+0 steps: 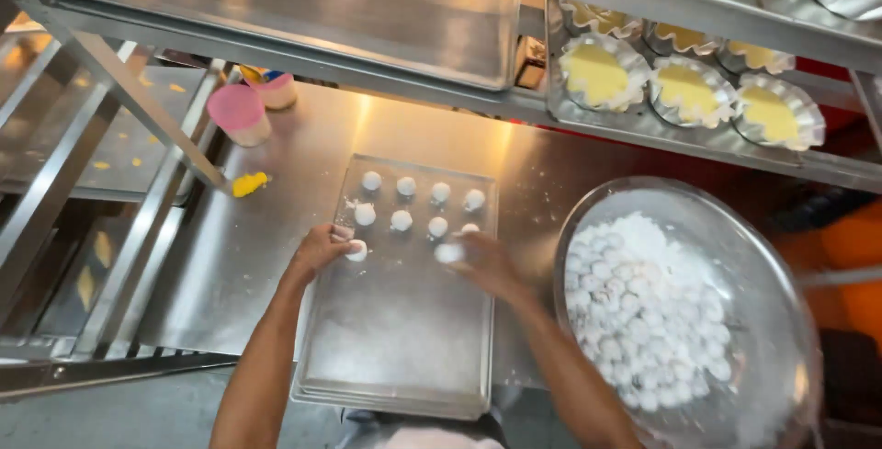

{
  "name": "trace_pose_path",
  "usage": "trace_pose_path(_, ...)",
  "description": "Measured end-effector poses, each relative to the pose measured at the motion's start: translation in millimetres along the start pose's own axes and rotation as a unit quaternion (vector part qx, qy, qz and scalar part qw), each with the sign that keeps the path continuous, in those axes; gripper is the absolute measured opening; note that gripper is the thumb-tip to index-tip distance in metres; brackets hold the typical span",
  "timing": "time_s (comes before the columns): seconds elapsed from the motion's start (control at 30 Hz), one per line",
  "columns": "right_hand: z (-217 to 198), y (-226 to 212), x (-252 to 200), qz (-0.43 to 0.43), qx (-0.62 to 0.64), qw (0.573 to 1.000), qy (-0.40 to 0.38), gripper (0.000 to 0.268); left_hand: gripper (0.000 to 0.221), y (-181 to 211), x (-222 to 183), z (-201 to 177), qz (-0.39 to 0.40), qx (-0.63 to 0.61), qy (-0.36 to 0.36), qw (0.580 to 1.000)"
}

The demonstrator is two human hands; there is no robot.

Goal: Coating small dough balls with white crumbs or sugar and arranging them on a baking tray.

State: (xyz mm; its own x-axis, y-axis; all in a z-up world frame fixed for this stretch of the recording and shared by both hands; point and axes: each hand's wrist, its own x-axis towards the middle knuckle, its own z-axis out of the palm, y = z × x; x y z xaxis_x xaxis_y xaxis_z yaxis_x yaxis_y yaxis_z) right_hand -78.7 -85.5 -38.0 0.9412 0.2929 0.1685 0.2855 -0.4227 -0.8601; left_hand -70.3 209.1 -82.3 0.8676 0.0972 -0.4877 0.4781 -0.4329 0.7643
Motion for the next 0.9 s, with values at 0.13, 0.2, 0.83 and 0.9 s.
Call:
trace_pose_path(0.13,98,28,19,0.039,0.034,0.998,-0.041,0.036,0.041,-7,24,-10,0.034,0.026,-0.076,0.996)
trace_pose_path(0.2,122,33,17,0.102,-0.019,0.993,-0.047,0.038,0.031,-8,23,-5,0.065,0.068,-0.116,0.989)
trace_pose_path(0.83,137,21,5,0.061,-0.223,0.972,-0.037,0.048,0.053,-11,-26,-22,0.165,0.221,-0.050,0.960)
trace_pose_path(0.9,140,7,4,0.060,-0.297,0.953,-0.005,0.033,0.050,-12,-28,-22,0.168,0.203,-0.033,0.964)
